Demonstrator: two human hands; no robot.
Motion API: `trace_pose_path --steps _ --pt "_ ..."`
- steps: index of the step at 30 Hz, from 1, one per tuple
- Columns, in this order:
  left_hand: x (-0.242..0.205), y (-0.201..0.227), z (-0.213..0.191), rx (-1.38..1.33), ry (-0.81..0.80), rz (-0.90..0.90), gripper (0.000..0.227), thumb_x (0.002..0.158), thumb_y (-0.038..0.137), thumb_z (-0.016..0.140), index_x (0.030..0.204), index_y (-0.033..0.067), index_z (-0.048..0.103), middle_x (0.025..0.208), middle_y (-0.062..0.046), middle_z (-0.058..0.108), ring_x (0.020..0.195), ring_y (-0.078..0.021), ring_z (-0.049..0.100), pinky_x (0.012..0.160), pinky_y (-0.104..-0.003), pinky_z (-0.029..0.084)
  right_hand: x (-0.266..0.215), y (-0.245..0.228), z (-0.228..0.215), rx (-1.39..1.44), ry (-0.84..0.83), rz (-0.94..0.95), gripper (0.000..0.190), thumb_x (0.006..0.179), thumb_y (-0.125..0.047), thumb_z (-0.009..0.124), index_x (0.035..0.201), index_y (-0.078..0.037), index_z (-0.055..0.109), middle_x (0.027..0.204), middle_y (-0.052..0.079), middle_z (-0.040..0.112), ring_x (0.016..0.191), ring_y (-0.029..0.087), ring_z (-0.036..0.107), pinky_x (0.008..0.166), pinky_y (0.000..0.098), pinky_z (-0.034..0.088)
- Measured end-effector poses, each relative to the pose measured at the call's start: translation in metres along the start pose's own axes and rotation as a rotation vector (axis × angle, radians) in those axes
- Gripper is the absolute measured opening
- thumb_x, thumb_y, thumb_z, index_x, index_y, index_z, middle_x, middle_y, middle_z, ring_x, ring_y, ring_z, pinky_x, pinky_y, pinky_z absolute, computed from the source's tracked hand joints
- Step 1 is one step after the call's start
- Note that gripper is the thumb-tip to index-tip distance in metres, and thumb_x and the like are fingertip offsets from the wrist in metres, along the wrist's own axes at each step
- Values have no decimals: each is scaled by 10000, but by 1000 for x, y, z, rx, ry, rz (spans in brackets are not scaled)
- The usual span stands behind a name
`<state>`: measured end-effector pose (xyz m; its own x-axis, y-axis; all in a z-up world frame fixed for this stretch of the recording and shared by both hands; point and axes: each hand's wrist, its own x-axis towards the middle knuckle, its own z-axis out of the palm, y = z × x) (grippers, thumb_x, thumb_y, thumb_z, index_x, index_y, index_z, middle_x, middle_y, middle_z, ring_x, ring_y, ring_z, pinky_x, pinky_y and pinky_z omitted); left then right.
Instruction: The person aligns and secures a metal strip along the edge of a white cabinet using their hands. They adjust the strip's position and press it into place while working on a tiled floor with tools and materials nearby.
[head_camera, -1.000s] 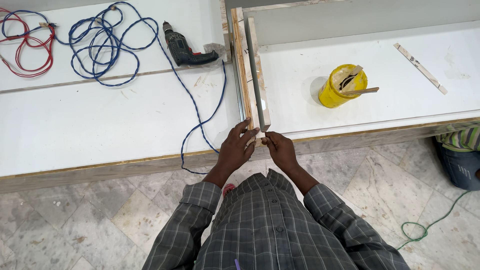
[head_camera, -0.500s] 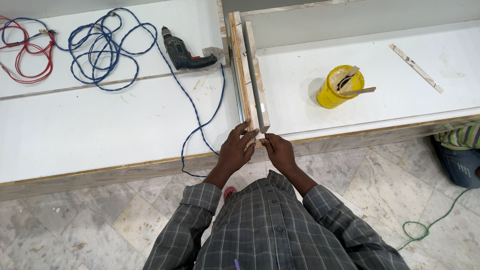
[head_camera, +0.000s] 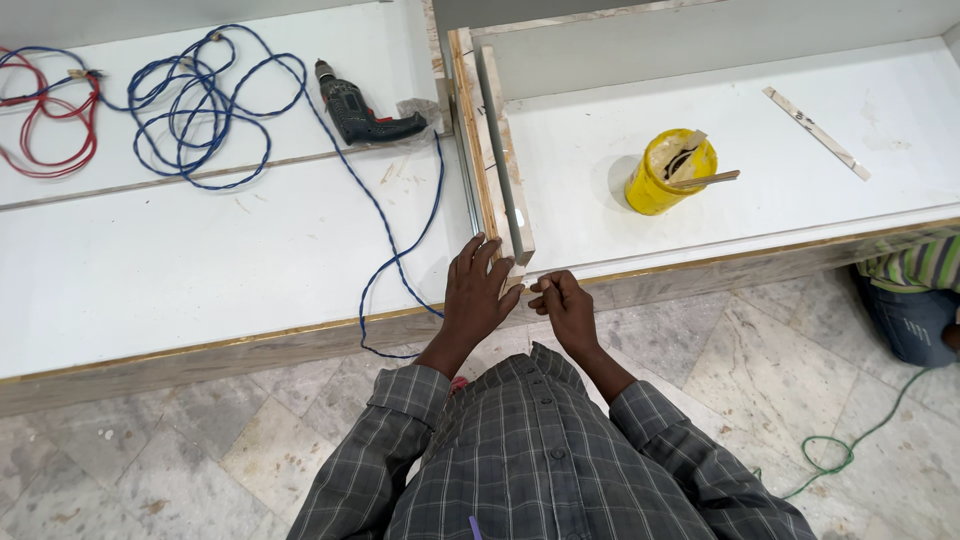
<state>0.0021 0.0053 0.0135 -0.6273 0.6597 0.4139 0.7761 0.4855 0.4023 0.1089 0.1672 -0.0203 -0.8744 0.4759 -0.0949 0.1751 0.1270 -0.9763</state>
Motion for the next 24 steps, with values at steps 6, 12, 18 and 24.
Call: trace_pose_path --steps 6,12,18,24 --pt "4 4 12 27 50 -1 354 927 331 781 1158 97 649 1424 -145 515 1430 -345 411 1063 -497 439 -12 21 -11 41 -11 29 259 1094 -243 510 1080 -14 630 912 103 723 780 152 732 679 301 604" --pt "3 -3 12 106 68 101 317 947 325 762 1145 96 668 1414 -167 540 1402 -355 428 992 -485 488 -17 25 -12 37 -11 73 256 1090 -251 497 1085 -27 621 879 95 716 764 157 730 667 304 602" --pt "2 -6 5 90 49 128 312 956 307 729 1171 87 676 1436 -166 536 1427 -353 417 1030 -491 493 -23 33 -12 33 -34 63 246 1095 -245 487 1085 -35 615 882 100 711 758 155 719 658 309 596" --pt "2 -1 4 65 62 113 446 880 373 759 1180 54 676 1396 -200 525 1390 -376 411 1004 -521 479 -24 31 -10 31 -40 124 275 1081 -244 488 971 -28 617 792 92 708 693 144 707 618 304 579"
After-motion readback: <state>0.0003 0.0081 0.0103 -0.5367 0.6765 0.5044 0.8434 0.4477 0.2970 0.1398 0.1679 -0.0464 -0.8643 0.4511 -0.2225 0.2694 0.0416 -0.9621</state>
